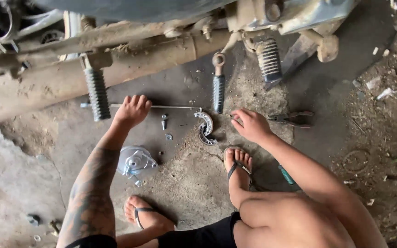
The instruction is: The person sits on the floor and uses a screwdriver and pliers to adjust a circular metal motorcycle brake component. They tighten a screw, manipulate a small metal piece with pliers, and later work on a long metal rod connected to the assembly.
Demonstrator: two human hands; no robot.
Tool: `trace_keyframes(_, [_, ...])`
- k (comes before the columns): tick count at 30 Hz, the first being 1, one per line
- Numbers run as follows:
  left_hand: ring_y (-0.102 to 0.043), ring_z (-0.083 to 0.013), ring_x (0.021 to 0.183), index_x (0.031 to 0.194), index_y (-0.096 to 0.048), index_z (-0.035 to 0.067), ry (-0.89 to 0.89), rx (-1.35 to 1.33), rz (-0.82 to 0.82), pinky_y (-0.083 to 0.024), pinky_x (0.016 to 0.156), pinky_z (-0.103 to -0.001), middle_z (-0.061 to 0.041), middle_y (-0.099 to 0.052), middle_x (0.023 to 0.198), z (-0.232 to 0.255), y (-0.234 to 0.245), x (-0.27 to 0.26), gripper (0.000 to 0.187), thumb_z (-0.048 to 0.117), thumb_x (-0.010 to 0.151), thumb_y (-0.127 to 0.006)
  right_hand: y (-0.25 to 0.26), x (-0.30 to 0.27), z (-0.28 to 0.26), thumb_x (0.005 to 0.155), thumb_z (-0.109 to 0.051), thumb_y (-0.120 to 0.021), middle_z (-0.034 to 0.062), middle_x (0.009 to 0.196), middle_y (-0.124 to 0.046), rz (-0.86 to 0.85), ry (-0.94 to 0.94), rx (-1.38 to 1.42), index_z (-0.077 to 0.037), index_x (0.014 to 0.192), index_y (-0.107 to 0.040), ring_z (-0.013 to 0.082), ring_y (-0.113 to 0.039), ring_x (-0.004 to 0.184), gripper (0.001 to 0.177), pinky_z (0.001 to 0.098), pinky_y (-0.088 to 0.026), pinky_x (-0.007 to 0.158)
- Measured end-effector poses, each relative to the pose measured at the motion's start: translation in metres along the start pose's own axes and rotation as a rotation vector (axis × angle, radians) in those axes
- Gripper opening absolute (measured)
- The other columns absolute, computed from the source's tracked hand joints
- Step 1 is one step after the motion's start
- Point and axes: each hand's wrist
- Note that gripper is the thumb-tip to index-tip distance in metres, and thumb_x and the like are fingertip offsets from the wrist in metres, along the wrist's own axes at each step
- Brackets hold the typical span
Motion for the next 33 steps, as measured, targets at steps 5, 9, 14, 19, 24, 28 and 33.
trace_keyframes(5, [-0.062, -0.028, 0.057, 0.101, -0.048, 0.012, 0.084, -0.33, -0.248, -0.053, 0.046, -0.039, -0.007, -0.05, 0.094, 0.007, 0.045, 0.01, 0.008, 0.012, 0.094, -0.052, -0.011, 0.021, -0.032, 0.091, -0.015, -0.074, 0.0157, 0.102, -0.072, 0.016, -0.069, 0.429, -0.007, 0.126, -0.066, 0.0334, -0.075, 0.082, 0.038, 0.0433, -0.062, 0.068])
trace_keyframes(9, [-0.068, -0.0303, 0.046, 0.142, -0.055, 0.013, 0.192, -0.602, -0.238, -0.057, 0.042, -0.043, -0.006, -0.054, 0.105, 0.044, 0.125, 0.045, 0.049, 0.009, 0.093, -0.054, 0.01, 0.03, -0.076, 0.097, -0.006, -0.065, 0.0237, 0.119, -0.062, 0.132, -0.127, 1.194, 0.002, 0.143, -0.052, 0.0287, -0.07, 0.095, 0.048, 0.0425, -0.063, 0.08])
trace_keyframes(14, [-0.071, -0.0267, 0.056, 0.147, -0.058, 0.022, 0.336, -0.767, -0.239, -0.061, 0.042, -0.042, -0.005, -0.056, 0.1, 0.059, 0.193, 0.054, 0.053, 0.012, 0.095, -0.054, 0.053, 0.029, -0.11, 0.101, -0.005, -0.057, 0.0264, 0.103, -0.07, 0.257, -0.051, 1.352, 0.008, 0.132, -0.06, 0.0306, -0.074, 0.086, 0.033, 0.0447, -0.064, 0.075])
trace_keyframes(19, [-0.069, -0.0218, 0.077, 0.149, -0.049, 0.006, 0.383, -0.98, -0.283, -0.065, 0.045, -0.031, -0.013, -0.058, 0.108, 0.053, 0.225, 0.063, 0.047, 0.006, 0.103, -0.053, 0.077, 0.027, -0.131, 0.106, -0.008, -0.058, 0.0179, 0.105, -0.072, 0.286, 0.058, 1.282, -0.003, 0.128, -0.064, 0.0258, -0.074, 0.081, 0.024, 0.0321, -0.069, 0.07])
trace_keyframes(24, [-0.063, -0.0173, 0.071, 0.15, -0.049, 0.009, 0.418, -1.07, -0.274, -0.054, 0.04, -0.03, -0.008, -0.061, 0.101, 0.055, 0.235, 0.066, 0.049, 0.006, 0.101, -0.055, 0.092, 0.018, -0.137, 0.104, -0.002, -0.057, 0.0173, 0.105, -0.074, 0.355, 0.076, 1.141, 0.001, 0.119, -0.065, 0.0258, -0.077, 0.087, 0.018, 0.033, -0.07, 0.08])
trace_keyframes(28, [-0.061, -0.0175, 0.059, 0.15, -0.051, 0.011, 0.482, -1.232, -0.334, -0.049, 0.041, -0.033, -0.004, -0.062, 0.097, 0.053, 0.255, 0.076, 0.05, 0.009, 0.1, -0.055, 0.099, 0.017, -0.138, 0.103, -0.001, -0.058, 0.017, 0.094, -0.074, 0.413, 0.062, 1.065, 0.002, 0.111, -0.067, 0.0249, -0.077, 0.079, 0.012, 0.03, -0.07, 0.072])
trace_keyframes(33, [-0.05, -0.0169, 0.059, 0.142, -0.057, 0.0, 0.51, -1.479, -0.399, -0.041, 0.053, -0.033, -0.005, -0.052, 0.08, 0.052, 0.27, 0.086, 0.044, 0.009, 0.1, -0.056, 0.098, 0.016, -0.135, 0.093, 0.006, -0.07, 0.0174, 0.098, -0.077, 0.42, 0.034, 1.074, 0.002, 0.115, -0.064, 0.0248, -0.08, 0.088, 0.023, 0.0312, -0.071, 0.079])
Point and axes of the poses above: each hand's wrist, its own x-axis towards the middle knuckle, its own y-axis out of the back of the hand, z = x × y
